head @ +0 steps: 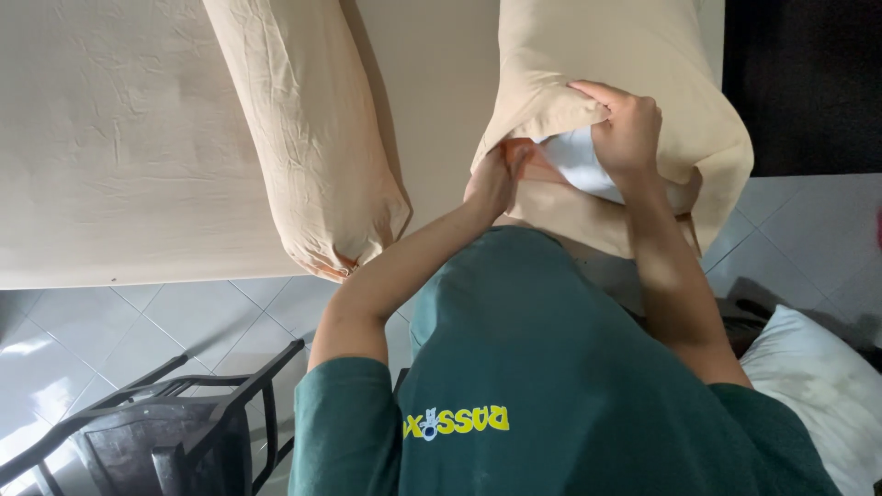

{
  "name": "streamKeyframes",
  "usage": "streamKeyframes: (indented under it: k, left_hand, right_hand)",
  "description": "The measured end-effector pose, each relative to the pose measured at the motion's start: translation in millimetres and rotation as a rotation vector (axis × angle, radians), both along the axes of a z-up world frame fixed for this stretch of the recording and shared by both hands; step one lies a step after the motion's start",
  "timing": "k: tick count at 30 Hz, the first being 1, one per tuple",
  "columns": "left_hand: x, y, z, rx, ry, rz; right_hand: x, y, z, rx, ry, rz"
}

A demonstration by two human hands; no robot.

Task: The person holds a beige pillowcase and turns it inside out to align the corners. They then pick up a white pillow and insert it into the pillowcase, pulling the fabric over the pillow and smoothing it out to complete the task.

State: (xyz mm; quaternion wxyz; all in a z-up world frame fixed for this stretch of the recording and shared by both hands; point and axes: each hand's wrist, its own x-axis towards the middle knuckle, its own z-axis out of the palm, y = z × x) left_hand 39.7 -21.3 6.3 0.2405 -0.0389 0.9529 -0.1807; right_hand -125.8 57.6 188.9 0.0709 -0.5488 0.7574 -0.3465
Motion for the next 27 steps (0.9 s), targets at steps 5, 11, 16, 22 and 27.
streamKeyframes:
  k: [5, 11, 16, 22, 27]
  left_hand:
    - [-8, 7, -31, 0.011, 0.055, 0.208]
    - [-16, -7, -70, 0.082, 0.225, 0.317]
    - [-8, -10, -10, -0.001, 0.201, -0.035]
    - [-12, 0, 43, 0.235, 0.586, -0.364]
    - [-36, 1, -5, 0.340, 0.723, 0.114]
  right_hand:
    - [-4, 0, 9, -0.032, 0.009, 0.040]
    - [0, -1, 9, -0.014, -0.019, 0.045]
    - [-11, -2, 2, -0.024, -0.036, 0.024]
    - [-25, 4, 6, -0.007, -0.018, 0.020]
    - [-25, 4, 14, -0.075, -0.058, -0.022]
